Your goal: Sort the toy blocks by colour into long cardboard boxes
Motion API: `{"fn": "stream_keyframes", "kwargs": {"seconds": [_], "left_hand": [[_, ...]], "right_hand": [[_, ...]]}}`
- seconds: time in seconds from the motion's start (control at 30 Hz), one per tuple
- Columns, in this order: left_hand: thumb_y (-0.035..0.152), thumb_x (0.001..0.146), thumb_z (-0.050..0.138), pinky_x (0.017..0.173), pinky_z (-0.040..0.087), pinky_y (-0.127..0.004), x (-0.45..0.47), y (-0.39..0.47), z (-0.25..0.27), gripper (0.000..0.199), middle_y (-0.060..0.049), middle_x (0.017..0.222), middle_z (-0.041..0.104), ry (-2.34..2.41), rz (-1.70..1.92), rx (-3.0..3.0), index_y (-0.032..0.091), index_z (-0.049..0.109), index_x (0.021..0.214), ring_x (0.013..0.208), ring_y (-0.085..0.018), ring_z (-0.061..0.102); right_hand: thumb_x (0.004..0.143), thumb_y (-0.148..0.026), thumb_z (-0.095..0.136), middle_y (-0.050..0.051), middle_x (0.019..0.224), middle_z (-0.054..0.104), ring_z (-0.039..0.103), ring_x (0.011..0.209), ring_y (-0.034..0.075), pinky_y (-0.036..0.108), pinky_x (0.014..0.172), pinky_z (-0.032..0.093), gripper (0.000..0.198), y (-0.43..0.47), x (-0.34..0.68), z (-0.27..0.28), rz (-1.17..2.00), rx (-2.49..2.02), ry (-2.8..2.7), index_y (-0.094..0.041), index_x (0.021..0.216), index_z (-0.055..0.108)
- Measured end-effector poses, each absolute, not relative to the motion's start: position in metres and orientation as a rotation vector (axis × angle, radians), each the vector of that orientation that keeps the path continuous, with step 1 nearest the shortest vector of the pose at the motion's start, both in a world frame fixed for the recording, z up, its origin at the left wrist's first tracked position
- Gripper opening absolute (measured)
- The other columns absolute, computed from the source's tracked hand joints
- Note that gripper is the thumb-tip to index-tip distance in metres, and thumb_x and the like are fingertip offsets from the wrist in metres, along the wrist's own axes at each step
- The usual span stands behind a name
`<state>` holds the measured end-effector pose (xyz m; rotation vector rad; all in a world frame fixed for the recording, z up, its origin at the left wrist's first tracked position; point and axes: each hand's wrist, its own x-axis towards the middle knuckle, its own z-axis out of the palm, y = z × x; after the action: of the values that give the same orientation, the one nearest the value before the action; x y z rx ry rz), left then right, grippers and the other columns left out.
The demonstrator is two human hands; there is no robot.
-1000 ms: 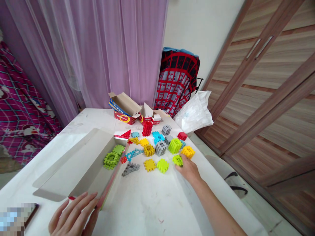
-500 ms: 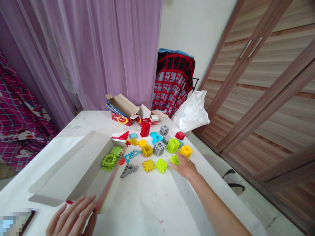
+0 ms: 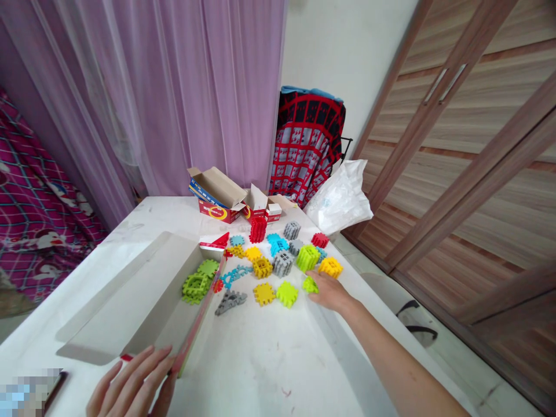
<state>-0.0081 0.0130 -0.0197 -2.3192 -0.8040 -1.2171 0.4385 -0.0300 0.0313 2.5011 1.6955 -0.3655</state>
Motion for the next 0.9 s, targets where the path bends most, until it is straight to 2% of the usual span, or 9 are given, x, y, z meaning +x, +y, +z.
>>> {"fn": "stream_keyframes", "kwargs": {"seconds": [0.27,0.47,0.63,0.77,0.9], "left_hand": [[0.021,0.091,0.056,0.104,0.038,-0.041,0.016,-0.011,-0.004,0.015,-0.005,0.097,0.077,-1.094,-1.422,-2.32,0.024,0.069,0.098,0.101,-0.022,0.066],[0.018,0.09,0.057,0.103,0.04,-0.043,0.016,-0.013,-0.004,0.018,-0.008,0.11,0.073,-1.113,-1.407,-2.333,0.025,0.068,0.102,0.111,-0.024,0.063],[0.017,0.09,0.056,0.106,0.037,-0.042,0.016,-0.013,-0.002,0.019,-0.007,0.111,0.072,-1.106,-1.415,-2.336,0.026,0.068,0.102,0.112,-0.022,0.062],[0.017,0.09,0.055,0.106,0.037,-0.041,0.019,-0.014,-0.001,0.019,-0.007,0.11,0.072,-1.104,-1.446,-2.321,0.025,0.068,0.102,0.112,-0.022,0.06],[0.016,0.09,0.055,0.107,0.036,-0.041,0.019,-0.015,0.0,0.019,-0.006,0.11,0.073,-1.103,-1.443,-2.317,0.024,0.068,0.101,0.113,-0.022,0.06]], "right_hand": [[0.078,-0.027,0.057,0.017,0.123,0.065,0.06,0.115,0.029,0.035,0.096,0.043,0.064,-0.037,0.45,0.02,-0.301,2.48,1.759,-0.012,0.14,0.049],[0.077,-0.033,0.056,0.01,0.123,0.067,0.063,0.111,0.028,0.036,0.094,0.046,0.059,-0.042,0.444,0.059,-0.584,2.58,1.947,-0.018,0.135,0.054],[0.074,-0.034,0.061,0.011,0.119,0.068,0.065,0.103,0.029,0.038,0.088,0.047,0.065,-0.011,0.381,0.115,-0.705,2.37,2.122,-0.019,0.137,0.053],[0.074,-0.035,0.066,0.009,0.125,0.067,0.062,0.11,0.028,0.035,0.091,0.045,0.066,0.029,0.303,0.149,-0.615,2.109,2.423,-0.024,0.138,0.054],[0.071,-0.035,0.069,0.01,0.129,0.065,0.06,0.115,0.029,0.033,0.091,0.046,0.069,0.062,0.235,0.155,-0.557,1.854,2.527,-0.022,0.138,0.054]]}}
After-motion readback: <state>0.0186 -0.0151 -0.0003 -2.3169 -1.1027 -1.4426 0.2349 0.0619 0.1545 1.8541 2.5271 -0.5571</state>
